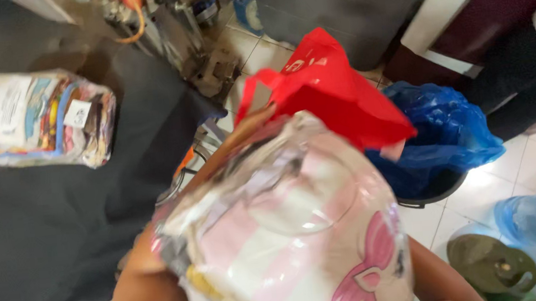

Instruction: The person staples a plastic-wrapped bundle of folded clothes on a table using a yellow stapler. They then pick up a red tote bag, open it, and place the wrapped bundle inside. The person continues to handle other wrapped items and the bag on the table.

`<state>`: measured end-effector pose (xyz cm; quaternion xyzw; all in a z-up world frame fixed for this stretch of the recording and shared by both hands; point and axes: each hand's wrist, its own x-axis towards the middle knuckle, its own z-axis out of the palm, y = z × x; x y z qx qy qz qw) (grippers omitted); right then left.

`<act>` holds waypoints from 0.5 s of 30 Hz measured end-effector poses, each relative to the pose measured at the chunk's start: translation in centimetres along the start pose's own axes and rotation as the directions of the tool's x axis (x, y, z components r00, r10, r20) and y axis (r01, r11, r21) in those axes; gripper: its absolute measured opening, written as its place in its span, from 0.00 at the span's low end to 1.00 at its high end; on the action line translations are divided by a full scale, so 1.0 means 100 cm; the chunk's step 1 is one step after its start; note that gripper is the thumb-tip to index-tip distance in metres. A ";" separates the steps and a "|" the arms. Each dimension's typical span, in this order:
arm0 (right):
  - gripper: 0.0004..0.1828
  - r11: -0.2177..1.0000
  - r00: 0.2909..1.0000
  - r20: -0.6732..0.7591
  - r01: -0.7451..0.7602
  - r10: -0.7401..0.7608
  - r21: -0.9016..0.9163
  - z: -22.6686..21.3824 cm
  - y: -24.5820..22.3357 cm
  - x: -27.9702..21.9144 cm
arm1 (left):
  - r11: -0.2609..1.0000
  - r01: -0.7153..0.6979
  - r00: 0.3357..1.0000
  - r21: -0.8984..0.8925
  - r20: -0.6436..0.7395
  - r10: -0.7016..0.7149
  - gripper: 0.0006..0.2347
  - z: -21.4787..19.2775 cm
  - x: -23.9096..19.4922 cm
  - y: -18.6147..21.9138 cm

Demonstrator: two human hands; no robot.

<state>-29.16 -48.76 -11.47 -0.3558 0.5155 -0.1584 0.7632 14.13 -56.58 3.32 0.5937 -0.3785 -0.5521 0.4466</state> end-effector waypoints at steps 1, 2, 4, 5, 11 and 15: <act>0.31 1.000 1.000 0.017 0.004 -0.005 0.025 0.009 0.005 0.014 | 0.997 0.023 0.999 -0.074 0.024 -0.021 0.19 -0.004 -0.021 0.018; 0.31 0.999 0.999 0.042 0.003 -0.005 0.045 0.021 0.010 0.029 | 0.989 0.047 0.998 -0.142 0.044 -0.041 0.19 -0.009 -0.046 0.034; 0.30 0.997 0.996 0.086 -0.006 0.000 0.074 0.042 0.019 0.052 | 0.967 0.088 0.994 -0.240 0.089 -0.069 0.18 -0.022 -0.100 0.057; 0.30 0.997 0.994 0.105 -0.013 0.005 0.077 0.052 0.021 0.058 | 0.956 0.103 0.991 -0.276 0.108 -0.076 0.18 -0.027 -0.124 0.065; 0.30 0.997 0.977 0.210 -0.052 0.038 0.061 0.097 0.018 0.079 | 0.995 0.046 0.983 0.093 0.172 -0.061 0.18 -0.075 -0.225 0.092; 0.30 0.993 0.978 0.192 -0.092 0.077 0.072 0.082 0.040 0.062 | 0.917 -0.137 0.974 0.374 0.221 0.055 0.16 -0.049 -0.258 0.110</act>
